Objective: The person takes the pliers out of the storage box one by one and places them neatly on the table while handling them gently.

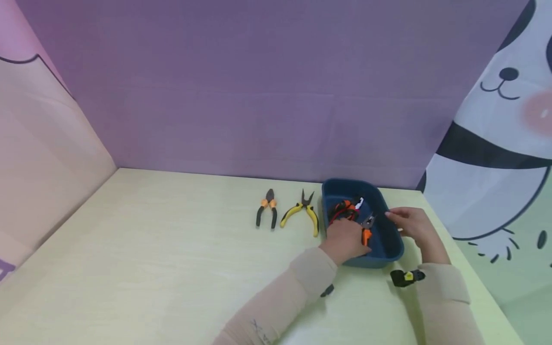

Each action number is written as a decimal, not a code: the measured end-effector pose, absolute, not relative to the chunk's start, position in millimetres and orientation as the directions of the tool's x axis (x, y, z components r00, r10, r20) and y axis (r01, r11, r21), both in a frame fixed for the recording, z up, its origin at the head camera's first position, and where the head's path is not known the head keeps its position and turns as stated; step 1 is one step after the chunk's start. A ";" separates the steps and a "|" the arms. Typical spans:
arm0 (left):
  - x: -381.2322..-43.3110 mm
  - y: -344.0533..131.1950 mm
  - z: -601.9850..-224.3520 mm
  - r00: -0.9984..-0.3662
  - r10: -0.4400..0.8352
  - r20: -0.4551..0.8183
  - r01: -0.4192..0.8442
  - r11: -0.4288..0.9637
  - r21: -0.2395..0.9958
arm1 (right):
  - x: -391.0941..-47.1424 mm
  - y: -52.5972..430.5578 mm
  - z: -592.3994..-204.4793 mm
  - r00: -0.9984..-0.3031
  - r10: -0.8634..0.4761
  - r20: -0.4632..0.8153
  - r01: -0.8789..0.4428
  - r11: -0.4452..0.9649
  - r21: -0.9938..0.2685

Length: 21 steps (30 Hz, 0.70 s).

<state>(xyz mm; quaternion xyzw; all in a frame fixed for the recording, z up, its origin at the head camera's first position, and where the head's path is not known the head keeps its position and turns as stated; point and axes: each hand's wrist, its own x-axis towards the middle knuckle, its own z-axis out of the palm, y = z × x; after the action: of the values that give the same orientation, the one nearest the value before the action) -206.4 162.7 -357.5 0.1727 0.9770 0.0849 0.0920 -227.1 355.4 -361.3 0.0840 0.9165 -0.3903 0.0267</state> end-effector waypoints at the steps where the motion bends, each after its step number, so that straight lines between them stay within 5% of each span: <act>1: -206.3 162.7 -357.8 -0.922 0.356 -0.150 0.325 0.925 0.199 | -227.2 355.8 -361.8 -0.985 0.133 -0.111 0.173 0.685 -0.708; 21: -207.5 173.5 -360.4 -0.915 0.383 -0.129 0.364 0.920 0.144 | -224.9 355.9 -360.6 -0.987 0.114 -0.109 0.158 0.698 -0.698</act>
<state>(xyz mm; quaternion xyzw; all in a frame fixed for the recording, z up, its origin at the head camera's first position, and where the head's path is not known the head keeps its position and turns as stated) -207.5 173.5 -360.4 0.1912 0.9767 0.0586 0.0777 -224.9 355.9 -360.6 0.0740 0.9210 -0.3813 0.0288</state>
